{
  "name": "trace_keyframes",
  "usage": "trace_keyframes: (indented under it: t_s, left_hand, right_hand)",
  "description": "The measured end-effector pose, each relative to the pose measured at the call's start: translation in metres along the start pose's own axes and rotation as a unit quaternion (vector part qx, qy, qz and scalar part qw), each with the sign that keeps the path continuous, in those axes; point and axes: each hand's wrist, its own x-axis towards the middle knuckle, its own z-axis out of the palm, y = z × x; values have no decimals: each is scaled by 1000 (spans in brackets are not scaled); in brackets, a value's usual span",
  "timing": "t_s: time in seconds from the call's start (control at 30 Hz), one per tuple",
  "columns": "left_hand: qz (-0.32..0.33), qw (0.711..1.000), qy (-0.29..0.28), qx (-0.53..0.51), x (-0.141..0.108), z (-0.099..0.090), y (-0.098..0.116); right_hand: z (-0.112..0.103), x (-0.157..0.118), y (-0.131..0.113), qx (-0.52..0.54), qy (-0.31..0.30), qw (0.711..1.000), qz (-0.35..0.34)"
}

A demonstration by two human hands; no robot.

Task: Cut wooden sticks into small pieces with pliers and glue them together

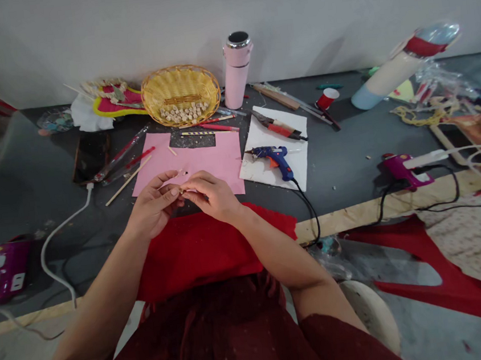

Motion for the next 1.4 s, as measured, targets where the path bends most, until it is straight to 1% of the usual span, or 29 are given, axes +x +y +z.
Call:
trace_keyframes:
  t_s: [0.37,0.53,0.87,0.97,1.13,1.4]
  left_hand:
    - [-4,1000,-10,-8,-1,0,-1]
    - [-7,1000,-11,-6,0,0,0]
    - [-11,1000,-7,-9,0,1,0]
    - [4,1000,-1,-2,0,0,-1]
    - [40,998,19,34,0,2,-1]
    - [36,998,31,40,0,1,-2]
  right_hand:
    - [1,0,-2,10,4,1000,-2]
    - [2,0,-1,17,10,1000,-14]
    - [1,-1,-1,3,6,1000,-6]
    - [1,-2,-1,-5,9,1000,9]
    - [2,-3,2,-23,12,1000,6]
    - [3,-3,3,-33,1,999,9]
